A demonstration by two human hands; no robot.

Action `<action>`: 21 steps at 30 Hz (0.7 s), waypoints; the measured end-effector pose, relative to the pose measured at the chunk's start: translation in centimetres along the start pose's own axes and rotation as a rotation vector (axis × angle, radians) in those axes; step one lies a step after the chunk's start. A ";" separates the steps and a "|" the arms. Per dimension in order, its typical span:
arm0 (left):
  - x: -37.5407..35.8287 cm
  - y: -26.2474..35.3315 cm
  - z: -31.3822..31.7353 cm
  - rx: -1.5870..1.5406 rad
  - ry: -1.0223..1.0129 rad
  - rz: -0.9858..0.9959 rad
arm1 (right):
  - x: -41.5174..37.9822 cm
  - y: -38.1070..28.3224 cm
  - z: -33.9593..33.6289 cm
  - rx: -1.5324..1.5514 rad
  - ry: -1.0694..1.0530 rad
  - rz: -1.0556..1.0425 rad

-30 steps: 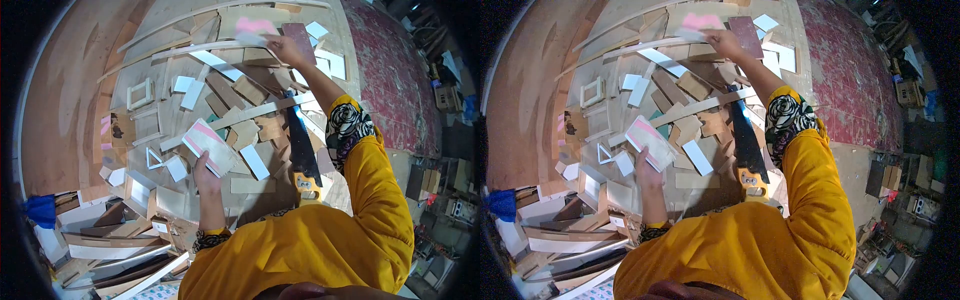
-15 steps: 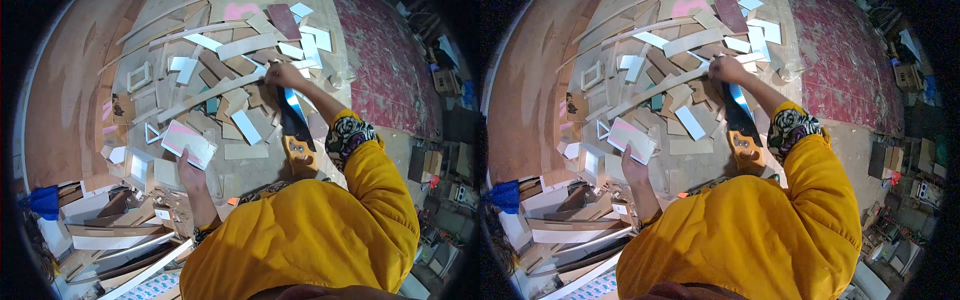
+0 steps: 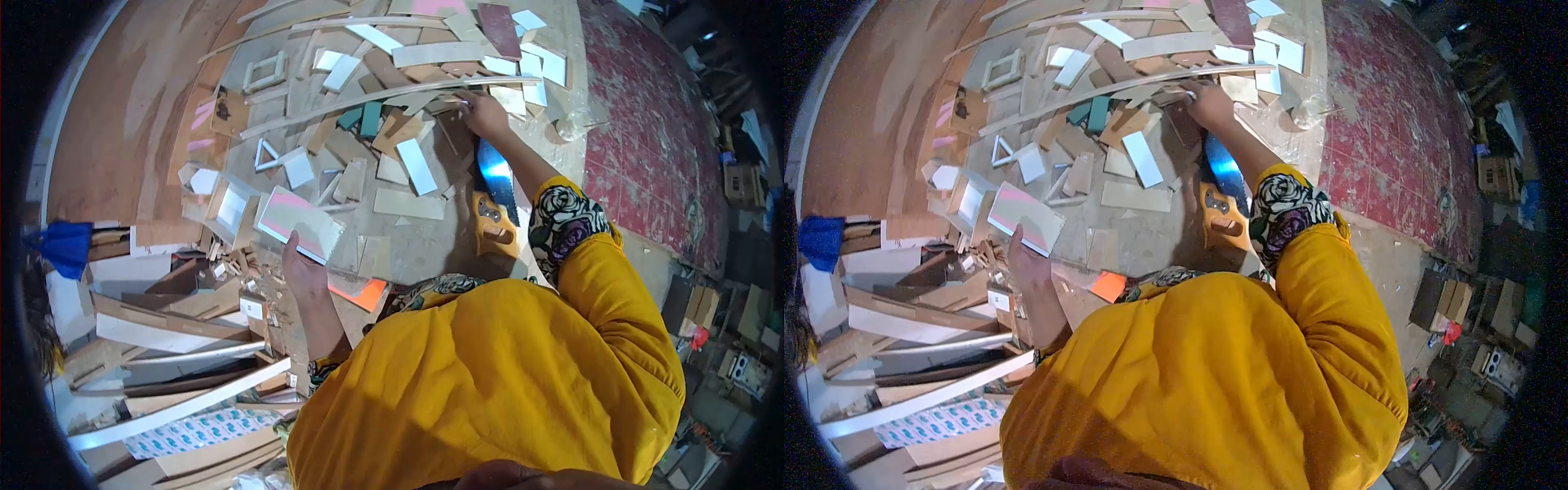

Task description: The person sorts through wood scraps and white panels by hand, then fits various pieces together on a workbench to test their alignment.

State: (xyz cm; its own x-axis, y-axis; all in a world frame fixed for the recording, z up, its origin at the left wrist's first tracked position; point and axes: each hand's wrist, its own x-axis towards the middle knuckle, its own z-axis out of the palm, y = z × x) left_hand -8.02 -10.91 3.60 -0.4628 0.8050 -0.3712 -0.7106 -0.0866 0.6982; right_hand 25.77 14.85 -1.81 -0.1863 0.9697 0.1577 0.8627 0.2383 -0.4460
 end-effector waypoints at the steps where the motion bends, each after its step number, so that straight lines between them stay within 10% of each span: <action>1: -0.4 0.3 -0.7 0.005 0.038 0.012 | -0.8 0.2 0.3 0.004 -0.006 -0.012; 9: -2.3 2.0 -5.9 -0.005 0.050 0.044 | -4.0 -0.6 1.7 -0.260 0.176 -0.006; 16: -4.7 1.8 -6.5 0.035 0.110 0.153 | -13.1 -11.1 2.6 0.135 -0.408 -0.405; 21: -5.4 1.1 -9.1 0.052 0.127 0.124 | -16.3 -8.9 5.8 -0.097 -0.192 -0.528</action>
State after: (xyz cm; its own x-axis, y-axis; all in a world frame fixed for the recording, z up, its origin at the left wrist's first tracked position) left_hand -11.09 -20.72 0.80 -0.6106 0.7092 -0.3524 -0.6174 -0.1476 0.7727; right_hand 18.37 -2.81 -5.52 -0.6783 0.7148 0.1700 0.6670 0.6961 -0.2656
